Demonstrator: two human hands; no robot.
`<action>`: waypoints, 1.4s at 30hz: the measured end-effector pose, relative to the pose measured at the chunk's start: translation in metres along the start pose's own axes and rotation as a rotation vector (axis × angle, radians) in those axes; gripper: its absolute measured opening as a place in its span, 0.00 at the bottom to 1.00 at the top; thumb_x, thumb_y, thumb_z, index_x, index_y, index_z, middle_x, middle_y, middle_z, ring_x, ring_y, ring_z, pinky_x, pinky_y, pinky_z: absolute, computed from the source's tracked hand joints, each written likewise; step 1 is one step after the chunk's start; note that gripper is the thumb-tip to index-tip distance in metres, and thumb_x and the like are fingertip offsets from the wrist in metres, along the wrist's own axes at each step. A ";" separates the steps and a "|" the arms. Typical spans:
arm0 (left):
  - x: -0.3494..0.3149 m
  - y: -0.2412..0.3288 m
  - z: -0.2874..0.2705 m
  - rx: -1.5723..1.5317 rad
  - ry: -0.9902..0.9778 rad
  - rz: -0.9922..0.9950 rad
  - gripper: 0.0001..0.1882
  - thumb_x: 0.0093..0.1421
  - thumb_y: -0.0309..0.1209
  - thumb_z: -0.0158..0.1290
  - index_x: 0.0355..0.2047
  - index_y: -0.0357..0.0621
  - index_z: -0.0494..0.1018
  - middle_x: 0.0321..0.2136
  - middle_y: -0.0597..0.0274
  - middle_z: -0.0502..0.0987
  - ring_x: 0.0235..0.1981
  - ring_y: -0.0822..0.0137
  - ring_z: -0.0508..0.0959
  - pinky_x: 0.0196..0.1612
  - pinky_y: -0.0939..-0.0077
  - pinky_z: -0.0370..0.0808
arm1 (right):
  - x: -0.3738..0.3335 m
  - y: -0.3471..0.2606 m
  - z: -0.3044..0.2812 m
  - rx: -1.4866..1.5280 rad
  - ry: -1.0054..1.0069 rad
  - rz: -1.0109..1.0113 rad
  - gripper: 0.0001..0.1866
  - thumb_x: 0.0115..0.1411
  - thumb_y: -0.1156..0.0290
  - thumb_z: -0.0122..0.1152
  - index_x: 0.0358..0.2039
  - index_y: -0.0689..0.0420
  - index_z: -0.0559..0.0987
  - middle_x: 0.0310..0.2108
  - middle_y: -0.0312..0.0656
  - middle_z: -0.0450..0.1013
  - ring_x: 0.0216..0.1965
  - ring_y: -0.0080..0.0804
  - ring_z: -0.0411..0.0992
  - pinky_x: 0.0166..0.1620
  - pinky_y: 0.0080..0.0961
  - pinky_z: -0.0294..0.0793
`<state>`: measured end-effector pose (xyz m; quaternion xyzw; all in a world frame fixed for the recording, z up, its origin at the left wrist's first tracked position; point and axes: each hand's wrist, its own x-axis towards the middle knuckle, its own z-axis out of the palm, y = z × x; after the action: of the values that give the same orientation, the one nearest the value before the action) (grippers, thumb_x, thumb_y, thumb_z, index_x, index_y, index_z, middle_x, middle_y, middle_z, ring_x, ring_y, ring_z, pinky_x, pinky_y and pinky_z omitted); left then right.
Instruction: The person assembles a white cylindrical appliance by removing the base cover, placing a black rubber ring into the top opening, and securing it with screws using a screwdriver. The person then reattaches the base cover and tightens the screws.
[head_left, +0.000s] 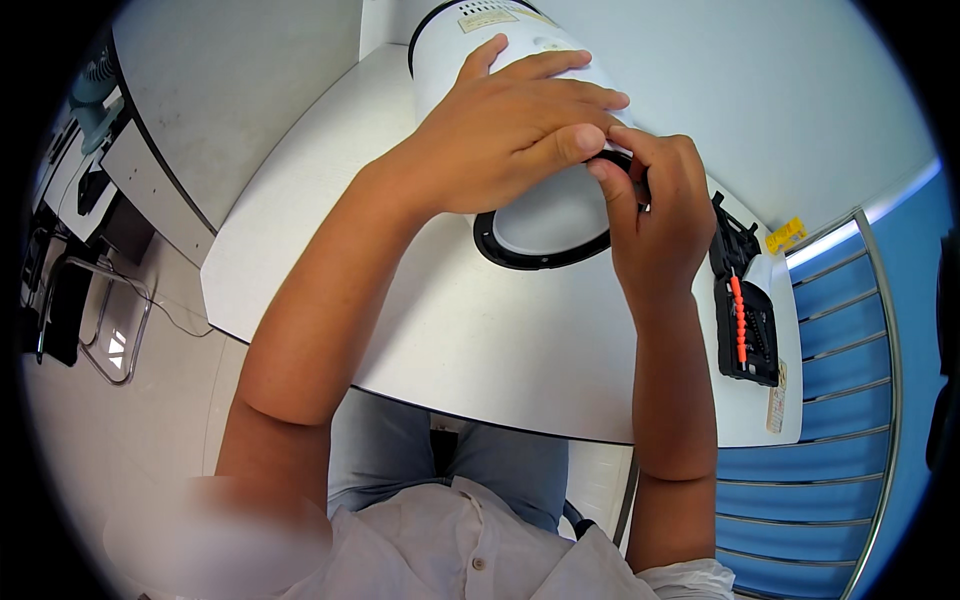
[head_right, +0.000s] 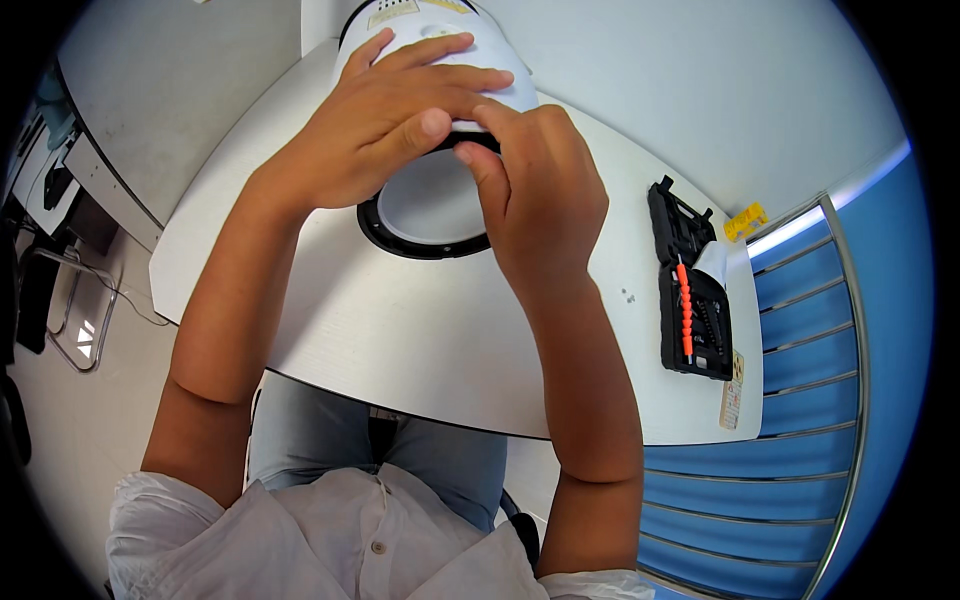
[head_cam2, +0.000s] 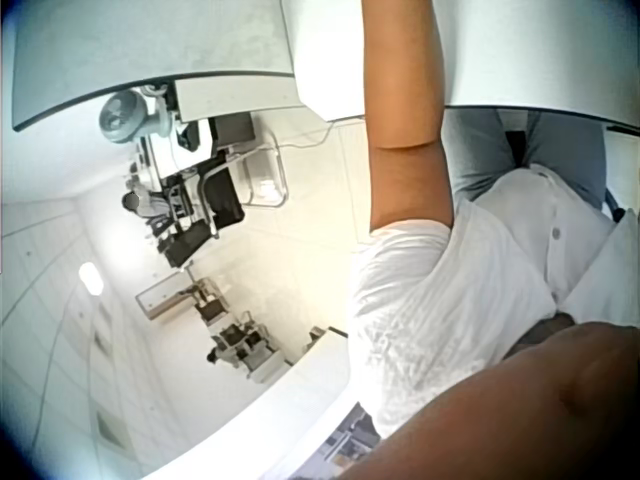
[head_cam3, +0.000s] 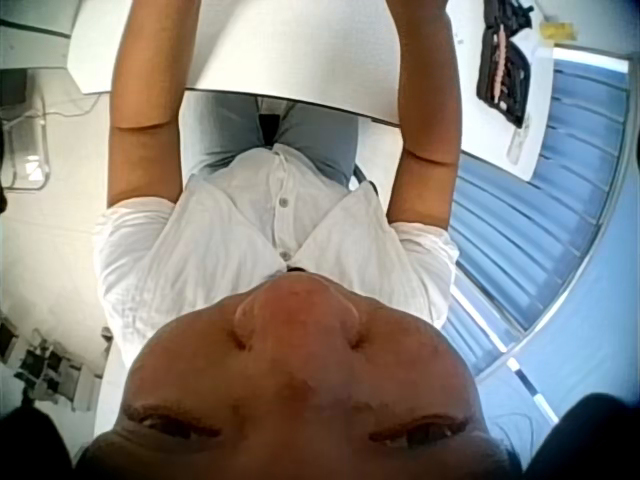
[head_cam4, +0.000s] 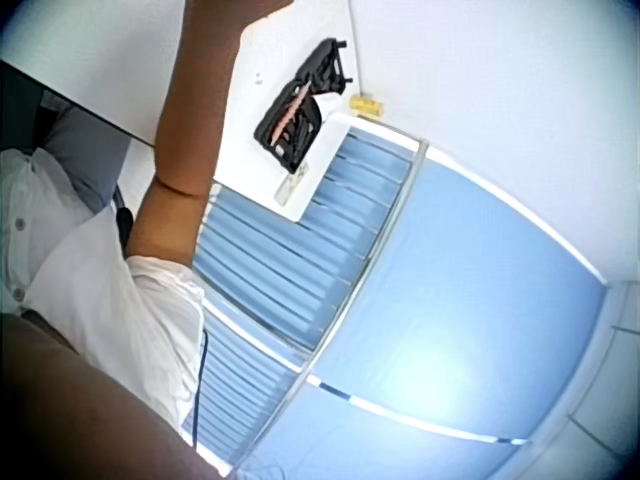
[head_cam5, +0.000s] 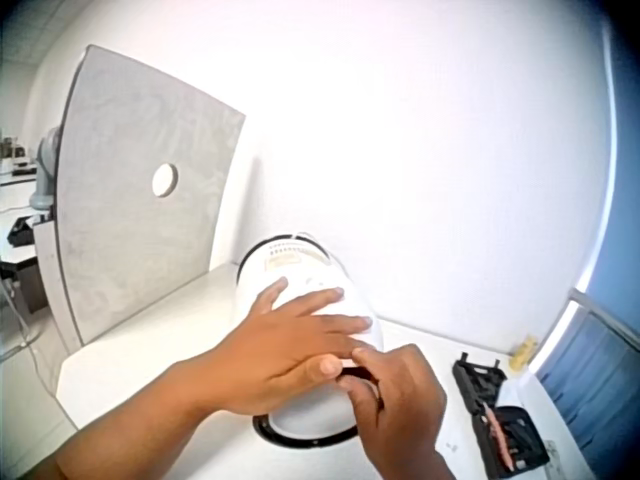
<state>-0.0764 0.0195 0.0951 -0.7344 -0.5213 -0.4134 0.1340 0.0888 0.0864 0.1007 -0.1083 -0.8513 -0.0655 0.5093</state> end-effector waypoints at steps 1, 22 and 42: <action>0.000 0.000 0.000 0.008 0.004 0.000 0.30 0.65 0.55 0.26 0.44 0.56 0.76 0.53 0.70 0.70 0.63 0.60 0.56 0.64 0.49 0.35 | 0.002 0.002 -0.001 0.018 -0.014 -0.016 0.08 0.52 0.70 0.65 0.31 0.56 0.75 0.24 0.34 0.65 0.22 0.22 0.64 0.23 0.18 0.62; 0.002 0.003 0.000 0.007 -0.022 0.021 0.27 0.64 0.54 0.31 0.45 0.56 0.75 0.54 0.67 0.70 0.63 0.59 0.57 0.64 0.49 0.36 | 0.008 0.020 -0.001 -0.175 -0.010 -0.253 0.14 0.41 0.67 0.69 0.28 0.50 0.75 0.21 0.31 0.64 0.22 0.26 0.65 0.22 0.20 0.63; 0.009 0.022 -0.016 -0.055 -0.175 -0.007 0.28 0.48 0.39 0.42 0.53 0.57 0.71 0.57 0.59 0.66 0.64 0.51 0.54 0.60 0.39 0.42 | -0.004 0.035 0.011 -0.048 0.169 -0.124 0.20 0.43 0.53 0.69 0.27 0.53 0.74 0.22 0.32 0.67 0.22 0.27 0.67 0.22 0.21 0.64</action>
<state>-0.0639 0.0063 0.1166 -0.7693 -0.5220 -0.3624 0.0663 0.0904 0.1220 0.0920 -0.0617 -0.8084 -0.1264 0.5716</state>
